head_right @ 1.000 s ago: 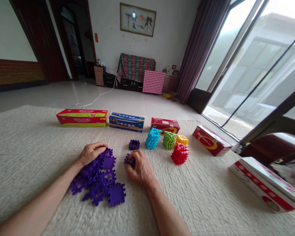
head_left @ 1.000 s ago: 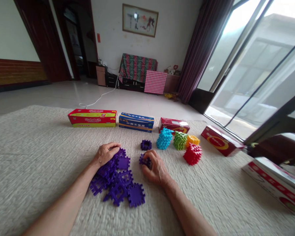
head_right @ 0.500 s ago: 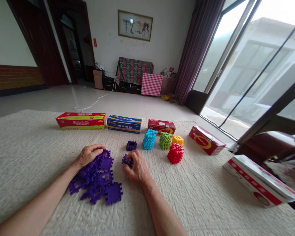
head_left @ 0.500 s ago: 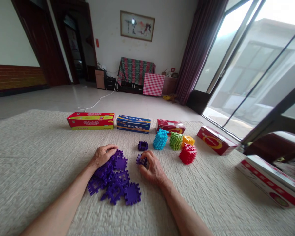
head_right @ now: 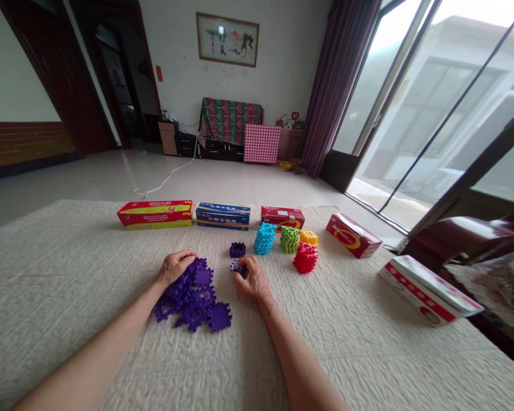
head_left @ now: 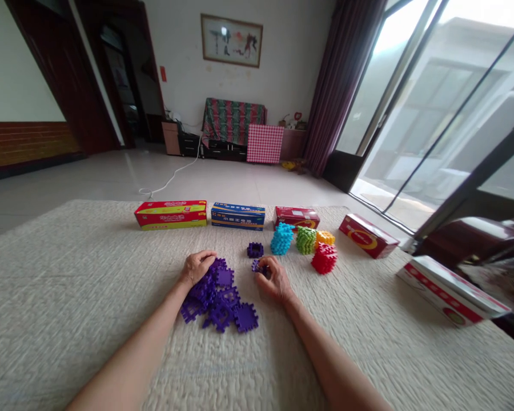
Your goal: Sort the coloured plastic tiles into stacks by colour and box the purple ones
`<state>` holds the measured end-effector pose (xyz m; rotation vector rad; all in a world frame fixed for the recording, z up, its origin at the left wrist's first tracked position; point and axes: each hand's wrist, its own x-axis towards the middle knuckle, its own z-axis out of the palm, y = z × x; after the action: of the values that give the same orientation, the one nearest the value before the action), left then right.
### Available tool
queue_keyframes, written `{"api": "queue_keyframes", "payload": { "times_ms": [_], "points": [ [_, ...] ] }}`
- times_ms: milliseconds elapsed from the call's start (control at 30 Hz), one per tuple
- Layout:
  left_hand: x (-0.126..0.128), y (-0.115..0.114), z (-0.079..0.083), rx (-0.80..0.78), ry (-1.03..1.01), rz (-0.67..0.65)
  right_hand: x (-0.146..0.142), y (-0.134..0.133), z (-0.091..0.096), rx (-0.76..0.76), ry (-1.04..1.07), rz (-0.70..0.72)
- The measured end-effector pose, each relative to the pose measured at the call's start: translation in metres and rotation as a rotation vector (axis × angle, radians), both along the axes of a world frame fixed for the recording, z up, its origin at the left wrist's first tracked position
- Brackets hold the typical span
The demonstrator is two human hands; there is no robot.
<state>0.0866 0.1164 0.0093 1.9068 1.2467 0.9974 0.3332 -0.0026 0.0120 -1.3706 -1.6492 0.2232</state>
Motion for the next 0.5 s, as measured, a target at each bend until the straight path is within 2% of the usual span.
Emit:
{"api": "queue_keyframes", "payload": {
  "times_ms": [200,500],
  "points": [
    [0.0002,-0.0034,0.0038,-0.004,0.003,0.001,0.0018,0.0017,-0.0024,-0.031,0.027,-0.047],
    [-0.0018,-0.0039,0.0046,0.03,0.038,-0.039,0.0001,-0.0021,0.0017,-0.056,0.03,-0.028]
  ]
}}
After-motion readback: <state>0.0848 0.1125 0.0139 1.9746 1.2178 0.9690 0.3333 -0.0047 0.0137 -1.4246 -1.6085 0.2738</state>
